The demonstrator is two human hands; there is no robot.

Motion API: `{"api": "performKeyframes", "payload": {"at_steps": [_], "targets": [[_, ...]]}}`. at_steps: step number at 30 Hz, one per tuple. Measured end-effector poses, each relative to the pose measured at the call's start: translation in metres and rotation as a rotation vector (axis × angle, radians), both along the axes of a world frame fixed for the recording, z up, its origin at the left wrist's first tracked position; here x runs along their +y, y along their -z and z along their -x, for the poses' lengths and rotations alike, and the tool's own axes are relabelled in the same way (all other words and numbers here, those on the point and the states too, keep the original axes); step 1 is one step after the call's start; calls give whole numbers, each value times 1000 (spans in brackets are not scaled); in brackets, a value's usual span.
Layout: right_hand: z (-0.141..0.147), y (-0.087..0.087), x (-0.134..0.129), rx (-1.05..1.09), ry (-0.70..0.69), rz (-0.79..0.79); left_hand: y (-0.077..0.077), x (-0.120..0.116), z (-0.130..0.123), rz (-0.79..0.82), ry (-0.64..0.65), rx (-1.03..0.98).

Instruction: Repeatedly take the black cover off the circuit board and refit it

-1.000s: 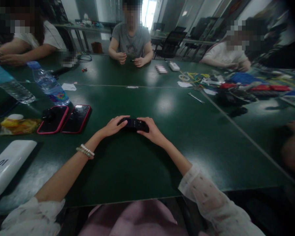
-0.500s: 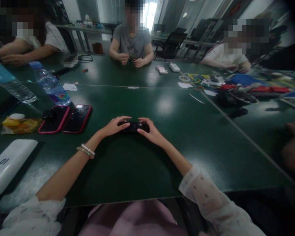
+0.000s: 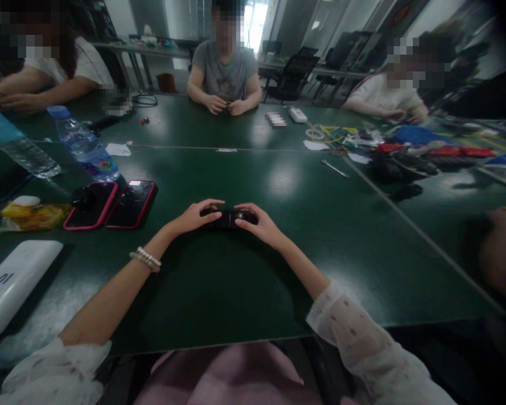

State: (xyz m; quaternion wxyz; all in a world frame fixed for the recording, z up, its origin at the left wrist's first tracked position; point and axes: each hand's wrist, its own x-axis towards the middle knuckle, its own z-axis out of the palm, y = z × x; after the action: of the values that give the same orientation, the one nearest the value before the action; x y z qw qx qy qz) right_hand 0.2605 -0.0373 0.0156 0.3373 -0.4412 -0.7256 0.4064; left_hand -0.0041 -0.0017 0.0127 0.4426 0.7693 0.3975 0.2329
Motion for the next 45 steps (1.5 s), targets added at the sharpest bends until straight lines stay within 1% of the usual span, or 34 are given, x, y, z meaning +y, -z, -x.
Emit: {"api": "performKeyframes", "payload": {"at_steps": [6,12,17,23,26,31,35,38,40,42,45], "targets": [[-1,0,-1,-28,-9,-34,-3,-2,-1,-13,0,-20],[0,0,-3,-79,4,-50,1,0,-1,-18,4,-18],[4,1,-5,-132,51,-100,5,2,-1,-45,13,-25],[6,10,-3,-111,137,-115,8,4,0,-113,-18,34],[6,13,-3,-94,144,-119,7,2,0,-139,-33,38],[5,16,-2,-118,127,-213,3,-1,-1,-160,-47,70],[6,14,-2,-93,149,-224,10,2,0,-161,-53,94],[8,9,-3,-18,198,-246,17,5,1,-156,-92,71],[7,6,-2,46,262,-271,19,7,1,-162,-79,60],[2,4,1,102,350,-294,18,7,1,-190,-59,69],[-12,5,9,139,512,-329,12,5,2,-218,-25,94]]}}
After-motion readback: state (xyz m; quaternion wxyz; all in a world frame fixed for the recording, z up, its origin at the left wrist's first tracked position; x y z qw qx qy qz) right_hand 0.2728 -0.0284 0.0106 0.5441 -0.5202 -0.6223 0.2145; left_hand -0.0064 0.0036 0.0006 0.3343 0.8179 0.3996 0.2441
